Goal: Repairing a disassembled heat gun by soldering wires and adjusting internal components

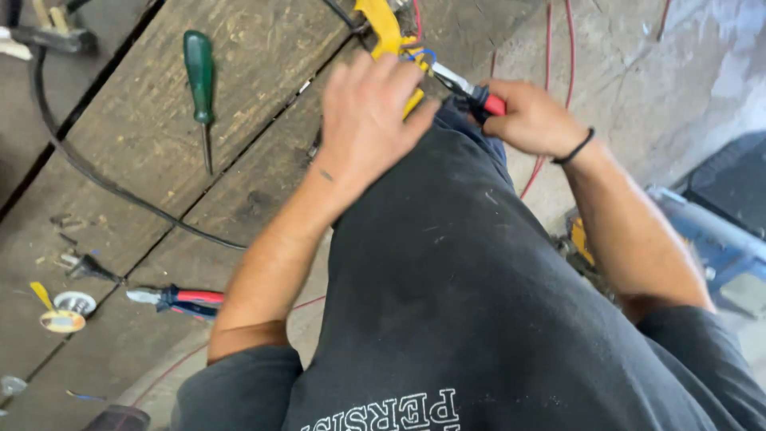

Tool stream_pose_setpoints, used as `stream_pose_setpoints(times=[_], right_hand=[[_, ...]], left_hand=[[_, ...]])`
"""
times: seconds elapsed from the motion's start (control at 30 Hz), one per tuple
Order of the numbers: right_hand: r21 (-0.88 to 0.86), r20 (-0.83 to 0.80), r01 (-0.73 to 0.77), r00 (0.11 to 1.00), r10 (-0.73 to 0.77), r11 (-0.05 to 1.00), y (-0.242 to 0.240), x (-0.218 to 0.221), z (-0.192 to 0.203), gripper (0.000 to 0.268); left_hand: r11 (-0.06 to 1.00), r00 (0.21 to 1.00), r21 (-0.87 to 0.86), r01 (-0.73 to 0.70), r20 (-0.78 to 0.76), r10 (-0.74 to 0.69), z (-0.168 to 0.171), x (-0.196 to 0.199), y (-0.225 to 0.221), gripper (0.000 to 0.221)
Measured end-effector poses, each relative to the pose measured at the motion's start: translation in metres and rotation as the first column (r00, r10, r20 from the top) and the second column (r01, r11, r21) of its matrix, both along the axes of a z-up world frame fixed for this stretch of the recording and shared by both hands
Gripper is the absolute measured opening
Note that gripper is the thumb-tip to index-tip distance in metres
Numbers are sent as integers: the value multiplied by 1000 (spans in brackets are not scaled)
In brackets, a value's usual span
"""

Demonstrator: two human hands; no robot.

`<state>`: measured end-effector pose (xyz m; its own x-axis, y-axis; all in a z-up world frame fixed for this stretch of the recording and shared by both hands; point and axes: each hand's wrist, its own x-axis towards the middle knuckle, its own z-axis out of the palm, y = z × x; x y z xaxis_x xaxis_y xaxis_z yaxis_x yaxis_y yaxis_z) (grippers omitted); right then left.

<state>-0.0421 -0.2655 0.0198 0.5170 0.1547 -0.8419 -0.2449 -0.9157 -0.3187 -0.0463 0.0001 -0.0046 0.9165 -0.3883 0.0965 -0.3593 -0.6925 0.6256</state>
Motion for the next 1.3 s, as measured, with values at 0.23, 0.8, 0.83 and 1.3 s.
stream_pose_setpoints(times=[0.23, 0.8, 0.83, 1.3], right_hand=[[159, 192, -152, 974, 120, 976, -12, -5, -9, 29], [215, 147, -407, 912, 383, 888, -18, 60, 2, 48], [213, 168, -430, 901, 400, 877, -18, 62, 4, 49], [189, 230, -455, 882, 412, 870, -4, 52, 11, 52]], left_hand=[[973, 968, -4, -229, 103, 228, -12, -12, -25, 21], [845, 844, -71, -530, -139, 518, -5, -16, -51, 14], [843, 841, -59, -535, -131, 524, -6, -16, -51, 15], [869, 865, -87, -487, -186, 467, -7, -15, -42, 17]])
